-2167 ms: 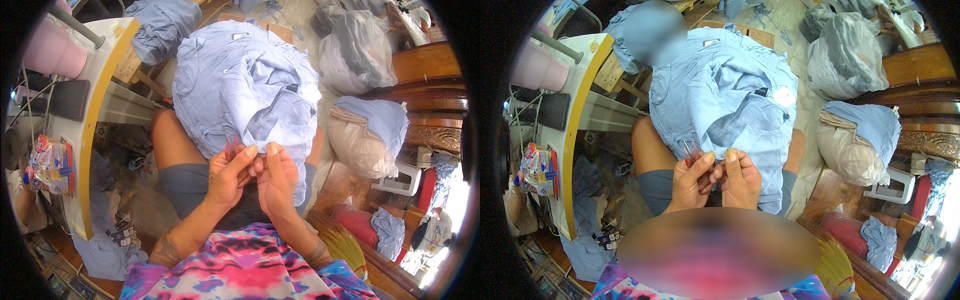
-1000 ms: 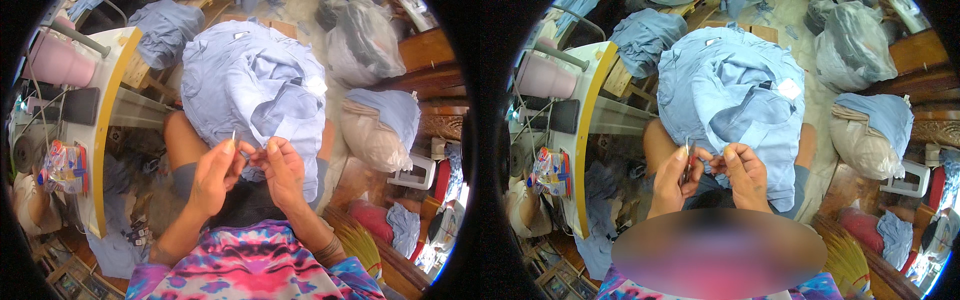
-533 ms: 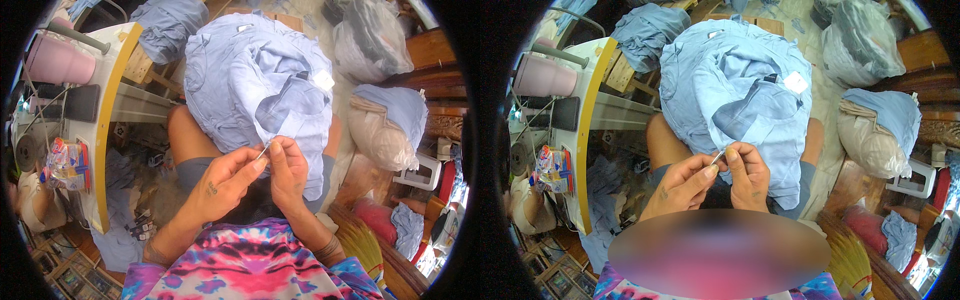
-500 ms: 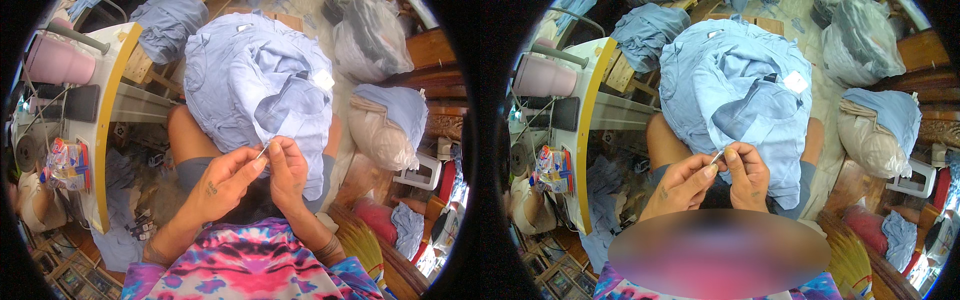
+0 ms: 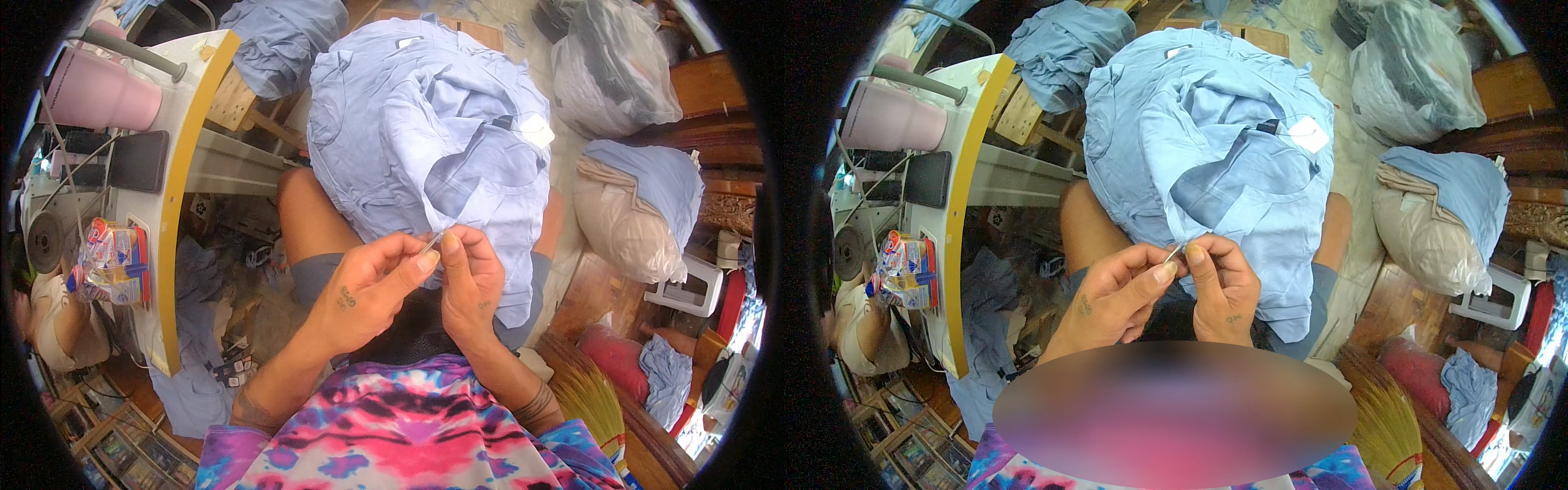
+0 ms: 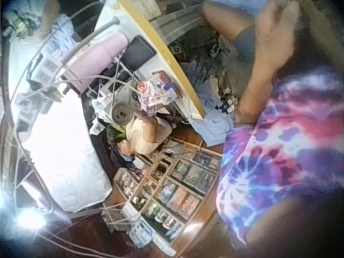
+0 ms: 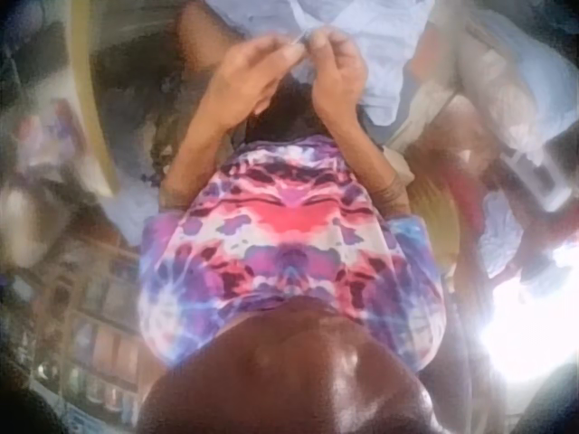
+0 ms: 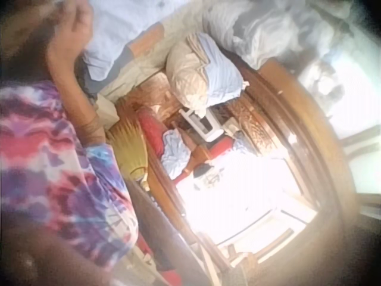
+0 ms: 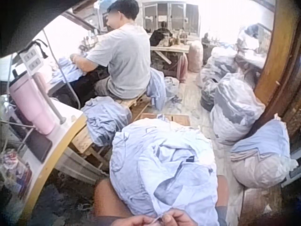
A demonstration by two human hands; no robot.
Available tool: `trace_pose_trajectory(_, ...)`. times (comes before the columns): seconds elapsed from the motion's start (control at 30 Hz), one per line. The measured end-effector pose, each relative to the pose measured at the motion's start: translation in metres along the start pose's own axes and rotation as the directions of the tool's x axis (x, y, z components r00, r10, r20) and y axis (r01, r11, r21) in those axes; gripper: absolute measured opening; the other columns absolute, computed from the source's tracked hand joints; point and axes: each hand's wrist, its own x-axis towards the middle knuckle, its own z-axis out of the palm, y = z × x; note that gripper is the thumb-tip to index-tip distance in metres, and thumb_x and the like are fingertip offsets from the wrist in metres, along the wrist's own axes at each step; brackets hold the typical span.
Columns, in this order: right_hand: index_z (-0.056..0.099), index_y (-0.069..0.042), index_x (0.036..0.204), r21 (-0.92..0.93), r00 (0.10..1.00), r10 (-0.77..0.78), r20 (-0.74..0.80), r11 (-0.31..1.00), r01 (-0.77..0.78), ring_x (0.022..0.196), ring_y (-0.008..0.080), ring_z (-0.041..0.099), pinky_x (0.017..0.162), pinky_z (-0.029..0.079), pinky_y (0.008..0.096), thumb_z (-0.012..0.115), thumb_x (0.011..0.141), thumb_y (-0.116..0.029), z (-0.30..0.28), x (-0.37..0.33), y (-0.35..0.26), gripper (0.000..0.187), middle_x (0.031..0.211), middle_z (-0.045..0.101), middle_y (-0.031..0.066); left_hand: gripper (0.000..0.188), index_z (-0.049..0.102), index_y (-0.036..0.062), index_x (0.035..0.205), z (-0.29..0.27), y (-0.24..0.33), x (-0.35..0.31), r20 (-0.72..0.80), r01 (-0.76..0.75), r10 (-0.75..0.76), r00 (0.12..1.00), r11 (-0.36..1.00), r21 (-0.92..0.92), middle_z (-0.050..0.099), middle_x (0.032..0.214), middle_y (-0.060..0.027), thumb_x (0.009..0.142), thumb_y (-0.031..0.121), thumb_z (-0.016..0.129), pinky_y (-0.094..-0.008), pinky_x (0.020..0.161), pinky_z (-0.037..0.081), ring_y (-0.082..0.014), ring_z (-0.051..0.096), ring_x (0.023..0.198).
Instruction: The person trims excess threads from the collar and seams of a light blue button-down shirt using small thread snips. They pick up the shirt from a pile on their lap, work their way around the collar area and inner seams, and then place the shirt back on the pile.
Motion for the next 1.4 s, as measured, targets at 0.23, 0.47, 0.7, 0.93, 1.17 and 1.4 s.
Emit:
trace_pose_trajectory(0.23,0.063,0.004,0.109,0.022,1.000,-0.008,0.004,1.000,0.008,0.086,0.0124,0.061,0.081,0.050,0.0279,0.062,0.104,-0.011,-0.001,0.001,0.003,0.016,0.094,0.068,0.0069,0.033,0.066,0.0000,0.111,-0.005,0.000,0.007,0.023,-0.021,0.021,1.000,1.000,0.023,0.046,0.062,0.0077,0.103,0.032,0.063,-0.0192,0.038,0.025,-0.0003,0.033,0.042)
trace_pose_trajectory(0.47,0.063,0.004,0.110,-0.077,0.998,-0.053,-0.016,0.996,0.051,0.088,0.0122,0.061,0.083,0.050,0.0272,0.061,0.104,-0.010,-0.002,0.000,0.005,0.015,0.095,0.068,0.0070,0.030,0.066,0.0003,0.108,-0.007,-0.014,0.011,0.007,-0.041,0.042,0.999,0.989,-0.144,0.045,0.064,0.0069,0.104,0.029,0.061,-0.0193,0.037,0.023,0.0003,0.032,0.043)
trace_pose_trajectory(0.7,0.061,0.002,0.111,-0.078,0.997,-0.073,0.007,0.994,0.073,0.090,0.0115,0.062,0.083,0.050,0.0278,0.059,0.105,-0.011,-0.002,-0.004,0.007,0.014,0.097,0.067,0.0064,0.021,0.064,0.0052,0.096,-0.002,-0.005,0.022,-0.176,-0.274,0.265,0.948,0.961,-0.032,0.044,0.065,0.0084,0.101,0.025,0.066,-0.0186,0.038,0.023,0.0003,0.031,0.044)
trace_pose_trajectory(0.93,0.058,-0.003,0.112,0.128,0.986,0.159,-0.043,0.980,-0.152,0.091,0.0120,0.061,0.080,0.049,0.0280,0.057,0.107,-0.023,0.002,-0.002,0.006,0.020,0.101,0.062,0.0053,0.018,0.064,0.0067,0.088,0.005,-0.025,0.039,-0.130,-0.223,0.185,0.974,0.882,-0.415,0.059,0.069,0.0036,0.096,0.020,0.074,-0.0208,0.042,0.026,-0.0012,0.041,0.049)
trace_pose_trajectory(1.17,0.060,-0.005,0.110,0.273,0.945,0.309,0.104,0.905,-0.326,0.094,0.0116,0.061,0.080,0.048,0.0275,0.060,0.106,-0.025,-0.005,0.000,-0.015,0.021,0.099,0.063,0.0043,0.016,0.068,0.0062,0.092,0.000,-0.026,0.042,-0.178,-0.252,0.208,0.962,0.927,-0.280,0.059,0.066,0.0034,0.095,0.020,0.075,-0.0201,0.041,0.027,-0.0007,0.043,0.047)
trace_pose_trajectory(1.4,0.066,-0.004,0.105,0.163,0.951,0.286,0.121,0.939,-0.303,0.079,0.0090,0.062,0.072,0.048,0.0246,0.063,0.104,-0.025,0.008,0.008,0.003,0.020,0.091,0.068,0.0022,0.017,0.064,0.0096,0.087,-0.021,-0.029,0.043,-0.113,-0.125,0.082,0.990,0.886,-0.448,0.054,0.063,0.0053,0.097,0.022,0.071,-0.0212,0.038,0.027,-0.0024,0.039,0.044)
